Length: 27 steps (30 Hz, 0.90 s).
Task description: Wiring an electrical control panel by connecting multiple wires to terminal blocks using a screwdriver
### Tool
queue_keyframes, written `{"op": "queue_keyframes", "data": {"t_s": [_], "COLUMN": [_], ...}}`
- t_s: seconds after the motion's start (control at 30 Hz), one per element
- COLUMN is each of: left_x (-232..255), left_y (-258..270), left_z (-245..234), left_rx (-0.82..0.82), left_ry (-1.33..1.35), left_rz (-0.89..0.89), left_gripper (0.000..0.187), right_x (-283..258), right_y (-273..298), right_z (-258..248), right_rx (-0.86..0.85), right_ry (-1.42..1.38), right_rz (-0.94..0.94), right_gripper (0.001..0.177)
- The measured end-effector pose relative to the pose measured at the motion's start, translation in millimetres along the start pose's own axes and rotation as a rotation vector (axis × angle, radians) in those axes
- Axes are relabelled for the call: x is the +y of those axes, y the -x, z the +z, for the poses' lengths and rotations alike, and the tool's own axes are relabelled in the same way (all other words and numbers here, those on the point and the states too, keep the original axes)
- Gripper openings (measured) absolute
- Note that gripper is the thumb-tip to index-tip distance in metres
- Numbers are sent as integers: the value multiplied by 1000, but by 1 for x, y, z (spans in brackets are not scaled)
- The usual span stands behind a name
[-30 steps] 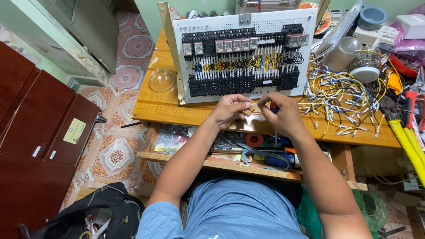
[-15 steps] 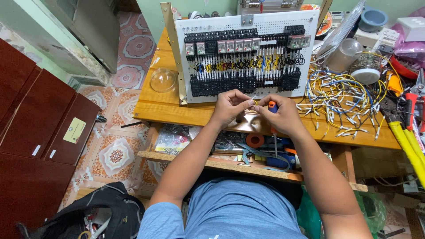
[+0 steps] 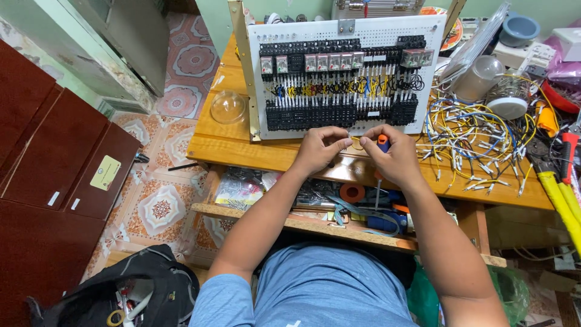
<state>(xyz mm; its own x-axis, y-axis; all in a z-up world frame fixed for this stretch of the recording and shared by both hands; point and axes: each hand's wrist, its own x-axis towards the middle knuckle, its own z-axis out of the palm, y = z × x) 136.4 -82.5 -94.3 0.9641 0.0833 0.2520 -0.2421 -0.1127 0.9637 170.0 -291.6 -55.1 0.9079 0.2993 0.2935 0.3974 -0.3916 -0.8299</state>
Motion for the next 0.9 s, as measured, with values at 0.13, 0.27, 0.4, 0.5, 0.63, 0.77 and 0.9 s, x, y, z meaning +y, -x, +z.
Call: {"op": "queue_keyframes", "data": {"t_s": [0.13, 0.27, 0.4, 0.5, 0.63, 0.77, 0.9], "left_x": [15, 36, 64, 77, 43, 17, 11], "left_y": [4, 3, -6, -10, -14, -17, -17], "left_z": [0, -13, -57, -107, -143, -146, -145], "left_rx": [15, 39, 300, 526, 635, 653, 706], "left_ry": [-65, -58, -81, -241, -277, -253, -259], "left_rz": [97, 161, 276, 236, 185, 136, 94], "left_gripper": [16, 15, 16, 15, 11, 13, 13], "right_x": [-4, -17, -33, -17, -6, -8, -8], "right_y": [-1, 1, 3, 3, 1, 2, 3], "right_z": [-4, -6, -6, -3, 3, 4, 5], "right_rx": [5, 26, 20, 5, -10, -42, -43], "right_ry": [20, -121, -73, -47, -22, -15, -23], "right_rz": [-36, -63, -53, -34, -53, -38, -52], "right_gripper": [13, 9, 8, 8, 10, 12, 11]}}
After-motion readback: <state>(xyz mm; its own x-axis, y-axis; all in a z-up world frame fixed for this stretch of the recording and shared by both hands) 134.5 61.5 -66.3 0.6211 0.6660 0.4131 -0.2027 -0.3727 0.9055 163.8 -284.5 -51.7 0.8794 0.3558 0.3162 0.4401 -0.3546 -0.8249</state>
